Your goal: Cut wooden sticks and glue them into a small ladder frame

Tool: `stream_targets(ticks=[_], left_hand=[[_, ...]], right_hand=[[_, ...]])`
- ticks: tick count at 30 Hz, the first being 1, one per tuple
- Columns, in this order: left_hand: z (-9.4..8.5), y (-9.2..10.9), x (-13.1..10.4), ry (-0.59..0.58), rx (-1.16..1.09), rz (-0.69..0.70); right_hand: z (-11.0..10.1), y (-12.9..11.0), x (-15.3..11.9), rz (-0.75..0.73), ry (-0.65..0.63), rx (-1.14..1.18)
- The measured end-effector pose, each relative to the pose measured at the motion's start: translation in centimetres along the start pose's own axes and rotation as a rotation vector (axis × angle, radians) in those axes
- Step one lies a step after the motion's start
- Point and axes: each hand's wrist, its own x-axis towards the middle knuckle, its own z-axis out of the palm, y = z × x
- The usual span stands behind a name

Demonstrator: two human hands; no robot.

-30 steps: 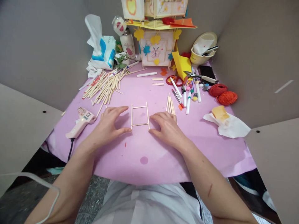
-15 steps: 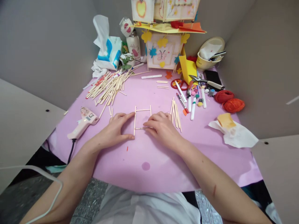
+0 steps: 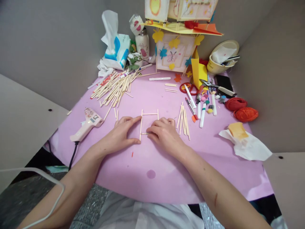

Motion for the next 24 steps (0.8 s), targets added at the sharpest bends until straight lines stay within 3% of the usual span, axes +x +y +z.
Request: stream_targets(ticks=[5,9,24], left_hand=[[-0.4,0.3,-0.1,-0.018,-0.027,-0.022],[-0.6,0.4,0.0,-0.017,-0.045,-0.04],[-0.2,0.5,0.3,0.005,-0.013,-0.06]], right_hand=[[-1.7,2.1,-1.6,0.094,-0.013,-0.023],[-1.8,3.7,-2.5,0.109,-0.059,-0.077],[-1.4,3.1,-2.0,0.066,-0.079,-0.091]])
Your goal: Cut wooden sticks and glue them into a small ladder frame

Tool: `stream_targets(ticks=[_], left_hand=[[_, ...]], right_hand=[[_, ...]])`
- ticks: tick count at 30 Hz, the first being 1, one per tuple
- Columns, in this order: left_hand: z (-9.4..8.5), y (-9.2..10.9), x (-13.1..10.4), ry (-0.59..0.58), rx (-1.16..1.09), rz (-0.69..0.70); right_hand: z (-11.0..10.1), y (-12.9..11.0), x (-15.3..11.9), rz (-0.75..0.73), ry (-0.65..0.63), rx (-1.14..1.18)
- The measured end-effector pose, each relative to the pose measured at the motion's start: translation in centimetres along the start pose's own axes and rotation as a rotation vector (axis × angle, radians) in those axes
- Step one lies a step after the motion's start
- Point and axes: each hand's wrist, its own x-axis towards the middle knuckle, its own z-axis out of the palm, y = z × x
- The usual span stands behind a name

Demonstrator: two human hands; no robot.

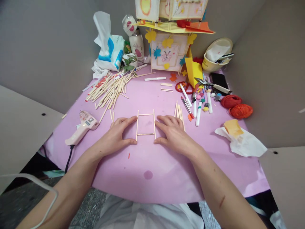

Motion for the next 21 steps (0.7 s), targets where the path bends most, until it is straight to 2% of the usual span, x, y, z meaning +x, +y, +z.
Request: stream_targets(ticks=[13,17,21], left_hand=[[0.0,0.0,0.0,-0.005,0.002,-0.003],[0.0,0.0,-0.1,-0.013,-0.013,-0.003],[0.1,-0.2,-0.2,-0.004,-0.014,0.0]], right_hand=[[-0.4,-0.1,0.2,-0.002,-0.003,-0.015],[-0.6,-1.3,0.4,-0.012,0.111,0.012],[0.5,-3.2,1.1,-0.128,0.185,0.057]])
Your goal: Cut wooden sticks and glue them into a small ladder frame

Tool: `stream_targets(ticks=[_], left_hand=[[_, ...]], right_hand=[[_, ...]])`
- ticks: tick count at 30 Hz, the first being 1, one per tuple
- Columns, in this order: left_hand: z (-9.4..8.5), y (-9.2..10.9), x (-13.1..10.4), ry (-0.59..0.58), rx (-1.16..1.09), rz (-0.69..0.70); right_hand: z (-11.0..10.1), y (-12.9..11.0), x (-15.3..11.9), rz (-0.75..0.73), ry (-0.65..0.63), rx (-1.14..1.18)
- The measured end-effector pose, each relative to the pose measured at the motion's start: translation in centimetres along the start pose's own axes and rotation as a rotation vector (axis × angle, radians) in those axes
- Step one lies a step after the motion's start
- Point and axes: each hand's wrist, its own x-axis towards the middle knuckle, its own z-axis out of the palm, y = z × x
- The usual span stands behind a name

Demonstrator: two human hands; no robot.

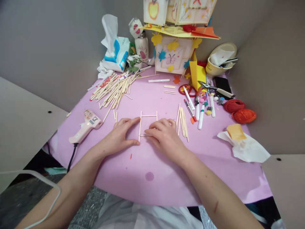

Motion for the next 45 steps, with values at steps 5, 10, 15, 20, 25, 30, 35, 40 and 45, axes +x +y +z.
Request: stream_targets(ticks=[5,10,15,20,25,30,35,40,45], left_hand=[[0.1,-0.2,0.0,0.003,-0.001,0.017],[0.2,-0.4,0.0,0.012,-0.016,0.03],[0.4,-0.7,0.0,0.006,-0.013,0.052],[0.4,-0.7,0.1,0.004,-0.012,0.052],[0.4,-0.6,0.1,0.005,0.012,0.049],[0.2,-0.2,0.0,0.006,0.015,0.026],[0.0,-0.1,0.1,0.005,-0.013,0.008],[0.1,-0.3,0.2,-0.01,-0.017,0.001],[0.1,-0.4,0.5,-0.033,0.0,-0.002]], right_hand=[[2.2,-0.2,0.3,-0.049,0.02,0.009],[2.8,0.1,0.2,-0.05,0.007,0.04],[3.0,0.2,0.3,-0.061,0.028,0.059],[3.4,0.2,0.4,-0.072,0.038,0.058],[2.9,-0.3,0.5,-0.061,0.014,0.047],[-0.1,0.4,-0.2,0.094,0.026,0.072],[-1.6,2.6,-1.2,0.186,-0.125,0.091],[-1.0,3.1,-1.3,0.148,-0.206,0.112],[-0.9,3.0,-1.1,0.144,-0.217,0.094]])
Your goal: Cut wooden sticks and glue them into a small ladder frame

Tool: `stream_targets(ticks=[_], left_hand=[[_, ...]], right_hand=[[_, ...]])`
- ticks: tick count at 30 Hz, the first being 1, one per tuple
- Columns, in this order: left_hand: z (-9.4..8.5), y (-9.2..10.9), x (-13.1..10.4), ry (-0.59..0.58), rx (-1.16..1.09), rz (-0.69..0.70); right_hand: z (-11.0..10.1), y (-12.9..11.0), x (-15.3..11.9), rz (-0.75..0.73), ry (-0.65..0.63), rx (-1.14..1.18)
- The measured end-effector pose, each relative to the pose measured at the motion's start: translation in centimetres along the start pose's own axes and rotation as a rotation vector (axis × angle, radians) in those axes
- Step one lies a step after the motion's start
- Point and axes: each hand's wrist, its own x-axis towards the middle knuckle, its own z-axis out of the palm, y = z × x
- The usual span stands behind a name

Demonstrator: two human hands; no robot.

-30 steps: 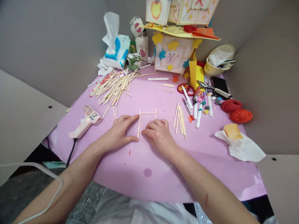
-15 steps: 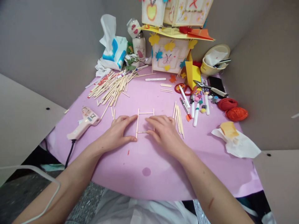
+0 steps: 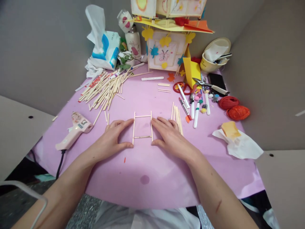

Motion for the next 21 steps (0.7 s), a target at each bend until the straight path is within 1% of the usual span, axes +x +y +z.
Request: stream_targets(ticks=[8,21], left_hand=[[0.0,-0.02,0.09,-0.015,0.021,-0.012],[-0.13,0.31,0.12,-0.015,0.011,-0.029]], right_hand=[[0.23,-0.18,0.23,0.025,-0.006,-0.025],[0.26,-0.17,0.38,0.019,0.004,-0.004]])
